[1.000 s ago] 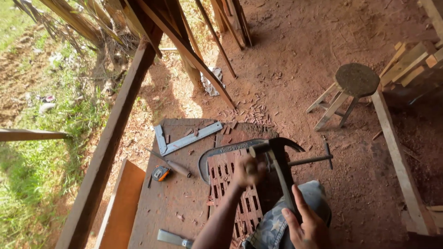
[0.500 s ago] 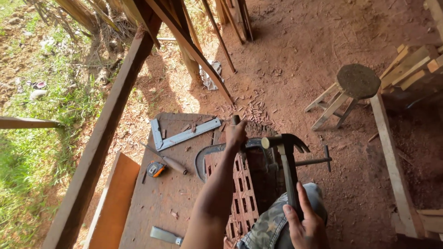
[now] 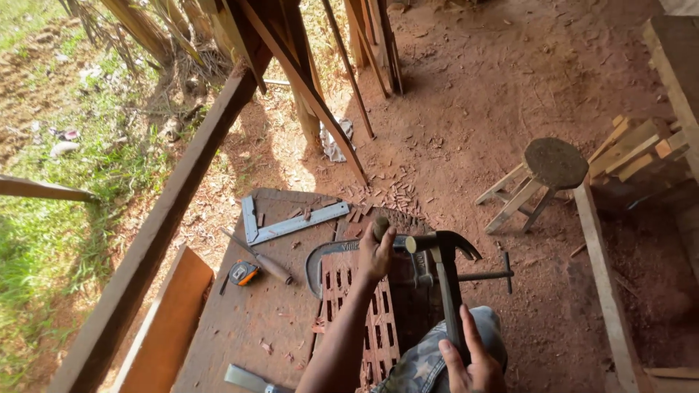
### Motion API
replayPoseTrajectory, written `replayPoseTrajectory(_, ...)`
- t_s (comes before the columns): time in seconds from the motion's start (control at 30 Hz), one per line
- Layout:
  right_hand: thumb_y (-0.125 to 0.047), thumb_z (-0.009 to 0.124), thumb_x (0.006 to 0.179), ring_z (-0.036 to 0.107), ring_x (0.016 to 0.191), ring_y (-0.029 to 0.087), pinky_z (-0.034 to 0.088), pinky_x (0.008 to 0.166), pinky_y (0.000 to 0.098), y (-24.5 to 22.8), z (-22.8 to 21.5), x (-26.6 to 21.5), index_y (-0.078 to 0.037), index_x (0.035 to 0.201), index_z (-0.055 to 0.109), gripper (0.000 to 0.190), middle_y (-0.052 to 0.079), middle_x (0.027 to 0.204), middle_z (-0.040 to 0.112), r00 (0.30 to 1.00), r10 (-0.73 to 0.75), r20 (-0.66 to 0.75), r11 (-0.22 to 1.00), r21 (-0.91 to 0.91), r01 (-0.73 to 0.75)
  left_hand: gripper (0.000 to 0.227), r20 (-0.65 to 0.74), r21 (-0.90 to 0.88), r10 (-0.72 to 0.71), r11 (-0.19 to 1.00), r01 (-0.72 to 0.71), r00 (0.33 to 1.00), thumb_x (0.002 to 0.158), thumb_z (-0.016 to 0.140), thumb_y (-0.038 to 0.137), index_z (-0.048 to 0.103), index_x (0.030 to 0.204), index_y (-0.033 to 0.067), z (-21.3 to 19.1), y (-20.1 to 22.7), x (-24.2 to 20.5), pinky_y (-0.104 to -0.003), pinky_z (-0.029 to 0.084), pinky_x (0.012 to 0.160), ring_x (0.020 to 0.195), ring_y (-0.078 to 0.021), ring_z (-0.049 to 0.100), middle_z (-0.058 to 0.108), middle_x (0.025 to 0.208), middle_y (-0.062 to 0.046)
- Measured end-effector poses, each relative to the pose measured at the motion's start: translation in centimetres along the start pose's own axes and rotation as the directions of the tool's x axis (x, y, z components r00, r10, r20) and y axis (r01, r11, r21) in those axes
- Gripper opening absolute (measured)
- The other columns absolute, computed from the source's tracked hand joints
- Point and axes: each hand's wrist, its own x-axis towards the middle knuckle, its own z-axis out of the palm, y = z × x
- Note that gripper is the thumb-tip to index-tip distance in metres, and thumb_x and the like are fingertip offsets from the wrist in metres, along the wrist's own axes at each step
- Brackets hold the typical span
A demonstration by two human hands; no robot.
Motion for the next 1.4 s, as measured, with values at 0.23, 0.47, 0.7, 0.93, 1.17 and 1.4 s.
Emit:
replayPoseTrajectory(0.23, -0.016, 0.071, 0.083, 0.08, 0.086, 0.013, 0.062, 0.08, 0.0261, 4.1, 2.0, -1.3, -0.005, 0.148, 0.049, 0.069, 0.014, 0.123, 0.075, 1.0, -0.012, 0.023, 0.991, 0.135, 0.009, 0.046, 0.046, -0.097, -0.626, 0.773, 0.627, 0.779, 0.106, 0.052, 0.049, 0.052, 0.089, 0.0063, -0.3, -1.2, 6.3, -0.027, 0.033, 0.039, 0.044, -0.0098, 0.039, 0.045, 0.061, 0.001)
replayPoseTrajectory(0.47, -0.016, 0.073, 0.08, 0.077, 0.1, 0.018, 0.059, 0.088, 0.0286, 4.6, 1.9, -1.9, -0.002, 0.146, 0.054, 0.07, 0.015, 0.13, 0.073, 0.995, 0.086, 0.04, 0.993, 0.073, -0.089, 0.076, 0.52, -0.309, -0.572, 0.567, 0.764, 0.634, 0.1, 0.031, 0.073, 0.052, 0.11, 0.001, -1.9, -2.7, 7.4, -0.031, 0.036, 0.039, 0.044, -0.0133, 0.042, 0.044, 0.063, 0.0)
replayPoseTrajectory(0.7, -0.016, 0.072, 0.081, 0.077, 0.102, 0.019, 0.058, 0.087, 0.0301, 3.9, 1.8, -1.8, -0.005, 0.15, 0.051, 0.073, 0.016, 0.133, 0.071, 0.985, 0.153, 0.081, 0.987, 0.047, -0.157, 0.035, 0.235, -0.522, -0.341, 0.746, 0.414, 0.91, 0.105, 0.049, 0.045, 0.045, 0.095, 0.0116, -4.5, 3.3, 6.4, -0.029, 0.041, 0.051, 0.057, -0.0141, 0.048, 0.055, 0.074, -0.005)
replayPoseTrajectory(0.93, -0.01, 0.069, 0.082, 0.073, 0.103, 0.023, 0.055, 0.094, 0.0335, 4.8, 2.3, -2.1, 0.003, 0.15, 0.05, 0.072, 0.021, 0.133, 0.068, 0.992, 0.126, 0.021, 0.983, 0.132, -0.127, 0.038, 0.083, -0.239, -0.126, 0.961, 0.142, 0.989, 0.089, 0.075, 0.023, 0.052, 0.111, 0.0026, -4.3, 4.9, 2.9, -0.032, 0.058, 0.066, 0.071, -0.0203, 0.059, 0.057, 0.088, -0.009)
replayPoseTrajectory(1.17, -0.014, 0.068, 0.084, 0.072, 0.112, 0.025, 0.056, 0.098, 0.0362, 3.6, 2.1, -1.6, 0.004, 0.15, 0.047, 0.071, 0.023, 0.139, 0.064, 0.994, 0.108, 0.032, 0.99, 0.093, -0.11, 0.029, -0.004, -0.203, -0.216, 0.956, 0.21, 0.976, 0.094, 0.073, 0.02, 0.056, 0.111, 0.0047, -2.5, 3.6, 2.4, -0.032, 0.055, 0.068, 0.068, -0.0166, 0.054, 0.05, 0.078, -0.002)
replayPoseTrajectory(1.4, -0.015, 0.072, 0.083, 0.076, 0.101, 0.018, 0.06, 0.086, 0.0302, 3.3, 1.7, -1.7, -0.004, 0.151, 0.048, 0.073, 0.016, 0.139, 0.067, 0.994, 0.089, 0.058, 0.992, 0.08, -0.093, 0.015, 0.045, -0.179, 0.02, 0.984, -0.012, 0.999, 0.093, 0.073, 0.003, 0.059, 0.099, 0.0053, -1.8, 1.3, 2.4, -0.029, 0.056, 0.055, 0.062, -0.0156, 0.057, 0.059, 0.078, -0.005)
